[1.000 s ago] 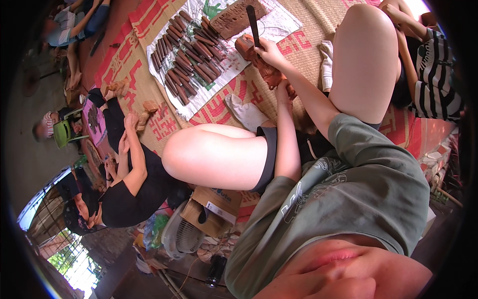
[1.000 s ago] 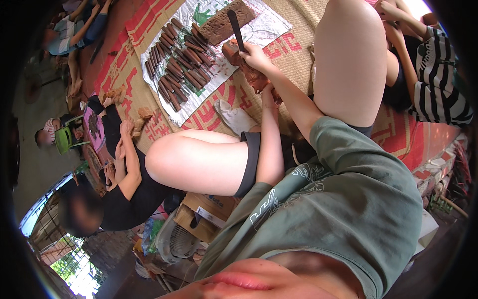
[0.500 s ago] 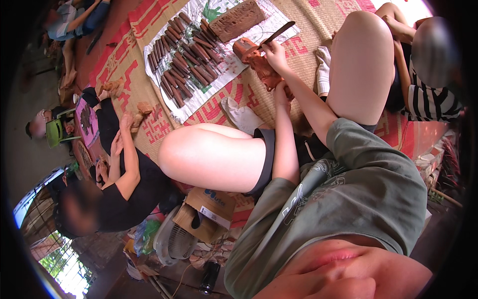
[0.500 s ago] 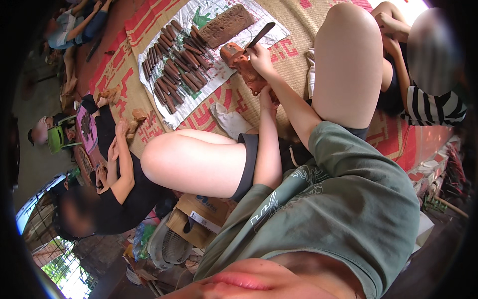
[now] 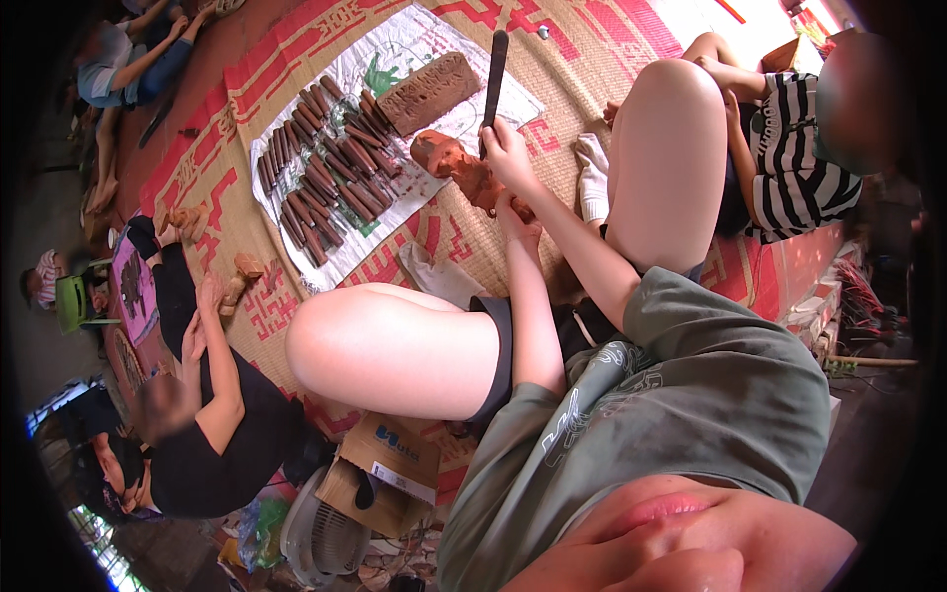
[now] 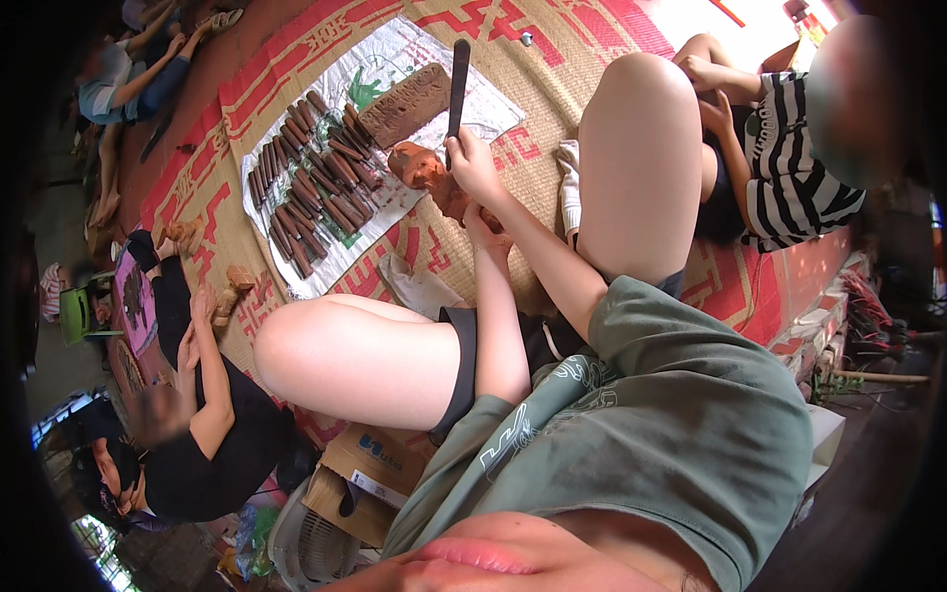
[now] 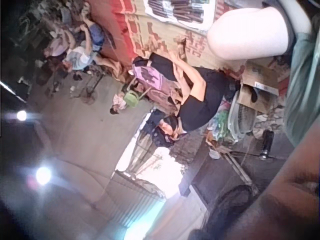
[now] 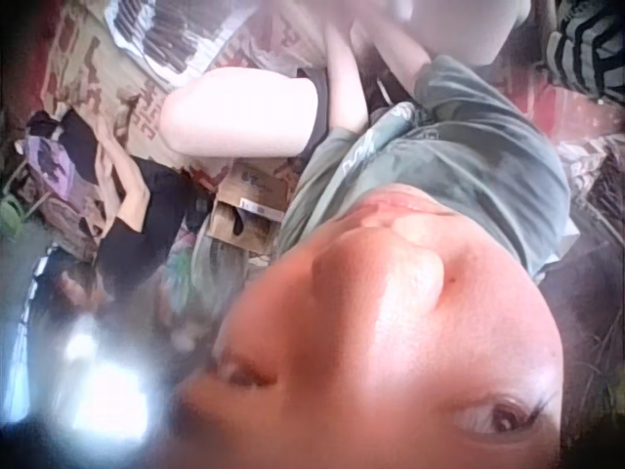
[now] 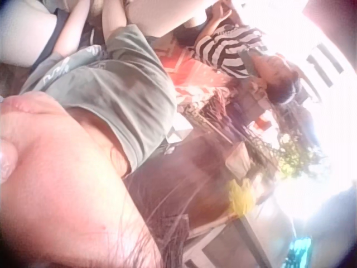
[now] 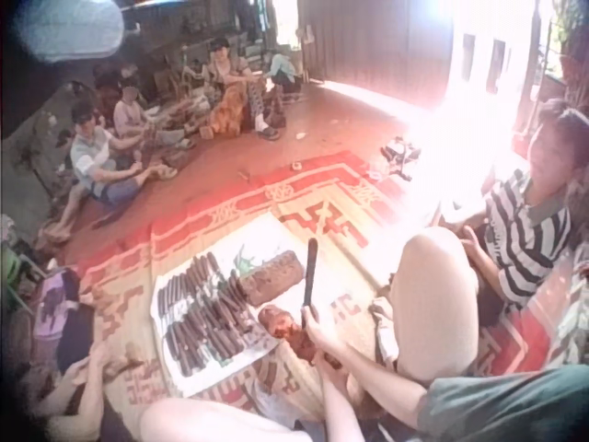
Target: The person sits on a mat and uses a knife to carve a piece of reddish-brown wood. They hold the wood in one hand and the knife in the other, making small cuts and shaping the object.
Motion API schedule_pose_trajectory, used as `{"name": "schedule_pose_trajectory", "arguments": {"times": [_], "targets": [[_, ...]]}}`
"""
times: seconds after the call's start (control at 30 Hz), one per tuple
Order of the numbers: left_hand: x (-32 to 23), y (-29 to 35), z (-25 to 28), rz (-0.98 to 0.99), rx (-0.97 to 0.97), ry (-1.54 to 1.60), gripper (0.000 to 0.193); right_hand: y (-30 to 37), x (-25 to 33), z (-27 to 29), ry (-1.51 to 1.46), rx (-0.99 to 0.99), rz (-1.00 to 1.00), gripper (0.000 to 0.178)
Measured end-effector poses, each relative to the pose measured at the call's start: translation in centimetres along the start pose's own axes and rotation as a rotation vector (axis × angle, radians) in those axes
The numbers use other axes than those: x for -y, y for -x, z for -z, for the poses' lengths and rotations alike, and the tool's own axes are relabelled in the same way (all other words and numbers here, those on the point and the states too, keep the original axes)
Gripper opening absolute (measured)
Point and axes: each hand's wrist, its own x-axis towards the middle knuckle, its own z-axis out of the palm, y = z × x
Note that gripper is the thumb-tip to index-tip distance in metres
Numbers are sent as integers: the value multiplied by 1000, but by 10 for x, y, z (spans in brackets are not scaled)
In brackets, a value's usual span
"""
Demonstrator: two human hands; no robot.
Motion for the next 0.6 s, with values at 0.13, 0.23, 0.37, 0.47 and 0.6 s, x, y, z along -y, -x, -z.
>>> {"name": "schedule_pose_trajectory", "arguments": {"times": [0.13,0.23,0.37,0.47,0.6], "targets": [[-11,-10,13,-39,158,71,18,1,34,-8,-53,188,-131,17],[-5,-8,9,-22,192,20,6,-1,43,-2,54,183,-79,15],[15,-53,30,22,259,51,14,-17,8,7,-5,222,-57,18],[21,-47,25,-40,150,18,17,-25,-19,18,271,242,-28,21],[22,-25,23,-147,157,10,14,-24,-46,23,660,297,53,34]]}}
